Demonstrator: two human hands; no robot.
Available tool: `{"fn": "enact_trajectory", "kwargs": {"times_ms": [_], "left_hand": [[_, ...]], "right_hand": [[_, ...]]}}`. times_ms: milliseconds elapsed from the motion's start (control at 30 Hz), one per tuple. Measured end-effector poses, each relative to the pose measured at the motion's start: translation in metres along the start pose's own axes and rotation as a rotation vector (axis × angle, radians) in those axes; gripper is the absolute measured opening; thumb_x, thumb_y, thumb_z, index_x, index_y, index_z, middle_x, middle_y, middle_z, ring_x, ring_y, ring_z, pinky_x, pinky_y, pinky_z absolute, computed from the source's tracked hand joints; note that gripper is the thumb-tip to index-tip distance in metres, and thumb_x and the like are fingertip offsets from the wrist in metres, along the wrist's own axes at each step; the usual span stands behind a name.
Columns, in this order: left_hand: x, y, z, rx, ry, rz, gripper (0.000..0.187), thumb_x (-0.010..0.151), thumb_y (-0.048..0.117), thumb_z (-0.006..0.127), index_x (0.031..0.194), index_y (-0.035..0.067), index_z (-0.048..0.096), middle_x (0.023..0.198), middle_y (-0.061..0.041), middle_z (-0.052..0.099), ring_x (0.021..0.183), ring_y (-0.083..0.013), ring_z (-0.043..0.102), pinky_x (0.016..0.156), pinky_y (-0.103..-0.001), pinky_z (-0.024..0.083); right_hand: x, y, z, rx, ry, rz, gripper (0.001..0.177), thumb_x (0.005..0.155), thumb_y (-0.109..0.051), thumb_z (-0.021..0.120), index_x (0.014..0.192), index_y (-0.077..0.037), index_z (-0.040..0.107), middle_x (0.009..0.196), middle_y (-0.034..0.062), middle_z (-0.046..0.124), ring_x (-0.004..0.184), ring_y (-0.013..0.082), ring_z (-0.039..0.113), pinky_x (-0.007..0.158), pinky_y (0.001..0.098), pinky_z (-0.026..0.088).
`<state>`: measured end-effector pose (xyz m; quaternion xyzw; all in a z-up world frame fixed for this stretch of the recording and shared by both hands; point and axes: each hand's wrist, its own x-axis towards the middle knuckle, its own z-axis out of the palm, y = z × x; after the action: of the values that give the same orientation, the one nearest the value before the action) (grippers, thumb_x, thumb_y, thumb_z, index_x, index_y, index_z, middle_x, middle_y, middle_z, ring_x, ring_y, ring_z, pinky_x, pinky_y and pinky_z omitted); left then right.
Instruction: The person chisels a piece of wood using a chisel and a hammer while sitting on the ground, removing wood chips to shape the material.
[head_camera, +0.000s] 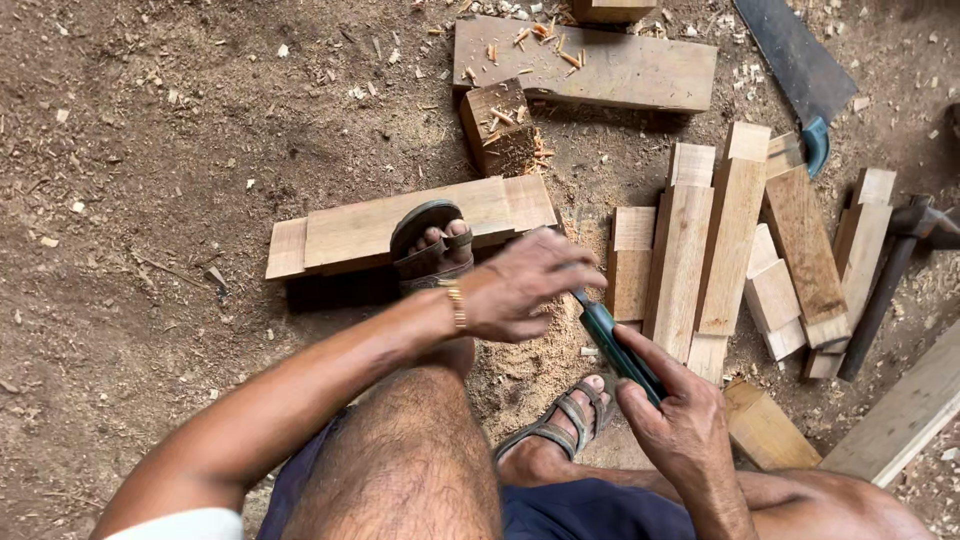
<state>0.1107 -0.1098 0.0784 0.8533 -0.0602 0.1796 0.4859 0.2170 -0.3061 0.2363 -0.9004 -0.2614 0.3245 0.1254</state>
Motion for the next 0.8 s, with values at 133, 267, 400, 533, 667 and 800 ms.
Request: {"fn": "enact_trajectory", "kwargs": {"times_ms": [133, 267, 400, 533, 667, 800], "left_hand": [[0.016, -0.014, 0.038, -0.025, 0.019, 0.056, 0.034, 0.077, 0.019, 0.073, 0.109, 0.011, 0.063, 0.106, -0.008, 0.061, 0.108, -0.0253, 0.06, 0.111, -0.048, 0.038], [0.015, -0.022, 0.057, -0.027, 0.052, 0.005, 0.027, 0.081, 0.032, 0.074, 0.093, 0.012, 0.059, 0.093, -0.005, 0.058, 0.099, -0.0239, 0.059, 0.112, -0.051, 0.037], [0.015, -0.02, 0.055, -0.028, 0.034, -0.007, 0.031, 0.087, 0.039, 0.073, 0.085, 0.014, 0.055, 0.086, -0.003, 0.053, 0.09, -0.0221, 0.055, 0.105, -0.047, 0.04], [0.016, -0.019, 0.05, -0.038, -0.06, -0.055, 0.034, 0.089, 0.045, 0.072, 0.082, 0.016, 0.056, 0.082, -0.003, 0.051, 0.084, -0.0214, 0.053, 0.093, -0.042, 0.041], [0.009, -0.027, 0.047, -0.047, -0.019, 0.032, 0.031, 0.089, 0.043, 0.071, 0.082, 0.016, 0.056, 0.084, -0.002, 0.052, 0.087, -0.0198, 0.053, 0.092, -0.042, 0.04], [0.003, -0.037, 0.053, -0.054, 0.144, 0.208, 0.025, 0.091, 0.041, 0.068, 0.092, 0.018, 0.059, 0.098, -0.001, 0.057, 0.1, -0.0205, 0.056, 0.097, -0.043, 0.039]], "right_hand": [[0.002, -0.004, 0.001, -0.036, 0.008, 0.028, 0.05, 0.082, -0.026, 0.072, 0.132, -0.027, 0.07, 0.094, 0.009, 0.082, 0.078, 0.0177, 0.079, 0.074, 0.0347, 0.06], [0.002, -0.004, 0.002, -0.051, 0.033, -0.026, 0.045, 0.084, -0.028, 0.075, 0.129, -0.025, 0.072, 0.094, 0.0096, 0.082, 0.078, 0.0161, 0.079, 0.072, 0.0346, 0.06], [0.001, -0.008, 0.003, -0.061, 0.041, -0.093, 0.044, 0.085, -0.027, 0.074, 0.129, -0.023, 0.072, 0.094, 0.01, 0.081, 0.077, 0.0159, 0.079, 0.069, 0.0342, 0.06], [-0.002, -0.014, 0.008, -0.091, 0.016, -0.033, 0.046, 0.084, -0.026, 0.075, 0.13, -0.024, 0.071, 0.086, 0.009, 0.082, 0.07, 0.0164, 0.079, 0.064, 0.0343, 0.061], [-0.006, -0.018, 0.02, -0.113, 0.076, -0.072, 0.044, 0.085, -0.026, 0.074, 0.129, -0.023, 0.071, 0.08, 0.0099, 0.08, 0.063, 0.0155, 0.076, 0.058, 0.0346, 0.061], [-0.013, -0.023, 0.039, -0.171, 0.145, -0.046, 0.045, 0.085, -0.025, 0.074, 0.13, -0.024, 0.072, 0.072, 0.0143, 0.075, 0.054, 0.0223, 0.07, 0.055, 0.0385, 0.056]]}}
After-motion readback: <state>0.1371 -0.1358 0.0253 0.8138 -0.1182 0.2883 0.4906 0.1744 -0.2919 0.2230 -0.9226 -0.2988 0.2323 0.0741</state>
